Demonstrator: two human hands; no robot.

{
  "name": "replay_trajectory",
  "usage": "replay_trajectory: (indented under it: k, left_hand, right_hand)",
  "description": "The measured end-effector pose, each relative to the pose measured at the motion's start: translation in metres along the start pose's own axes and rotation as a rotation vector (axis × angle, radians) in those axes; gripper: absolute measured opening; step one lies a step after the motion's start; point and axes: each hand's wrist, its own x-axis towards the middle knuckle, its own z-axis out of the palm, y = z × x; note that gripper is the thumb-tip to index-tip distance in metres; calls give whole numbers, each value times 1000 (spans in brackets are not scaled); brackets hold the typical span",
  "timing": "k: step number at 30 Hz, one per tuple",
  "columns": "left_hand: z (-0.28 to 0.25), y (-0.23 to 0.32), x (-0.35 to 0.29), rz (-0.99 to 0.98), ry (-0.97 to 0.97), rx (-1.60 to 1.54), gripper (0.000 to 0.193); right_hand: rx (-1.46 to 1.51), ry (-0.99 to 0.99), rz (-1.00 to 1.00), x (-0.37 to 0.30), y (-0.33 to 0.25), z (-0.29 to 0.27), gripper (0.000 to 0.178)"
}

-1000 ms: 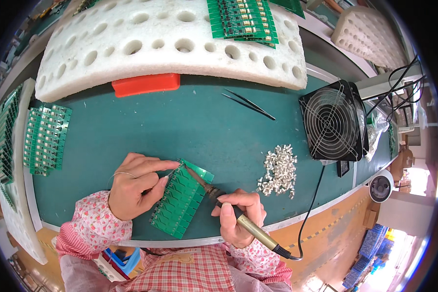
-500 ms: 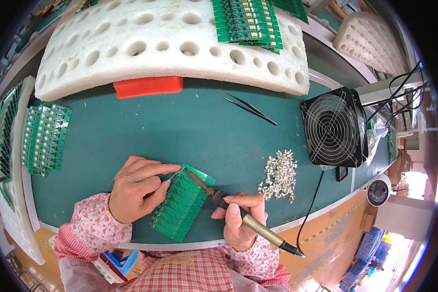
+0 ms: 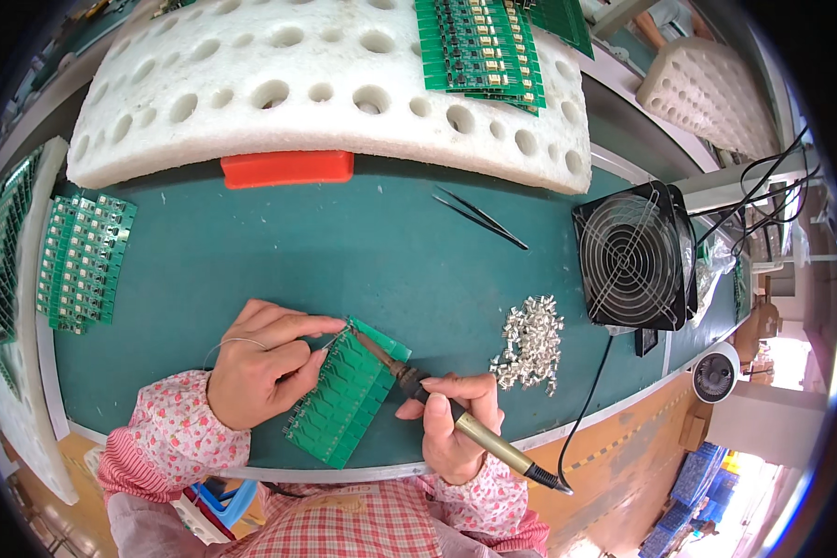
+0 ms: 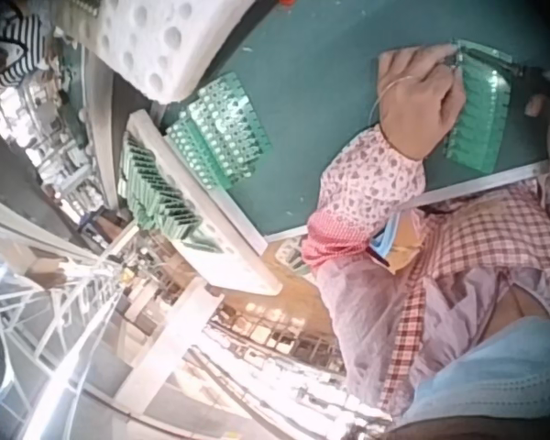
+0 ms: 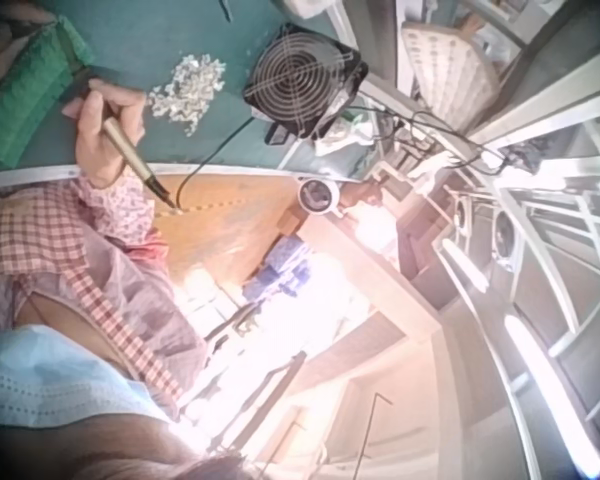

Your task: The person solders small electronic components onto a printed circuit board using a soldering iron and tweezers.

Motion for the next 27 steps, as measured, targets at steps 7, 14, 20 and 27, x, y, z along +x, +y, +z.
replay_trajectory:
  k: [7, 14, 20, 27]
  left_hand:
    - [3, 1, 1, 9, 67, -7, 29]
    - [3, 1, 2, 2, 56, -16, 28]
    - [2, 1, 2, 9, 50, -28, 28]
    - [2, 2, 3, -5, 53, -42, 29]
  right_hand:
    - [-207, -63, -211, 2, -1, 3, 24]
    - [-192, -54, -239, 2, 2, 4, 26]
    - [-106, 26, -172, -1, 3, -1, 22]
    - [-9, 126, -73, 0, 0, 0, 22]
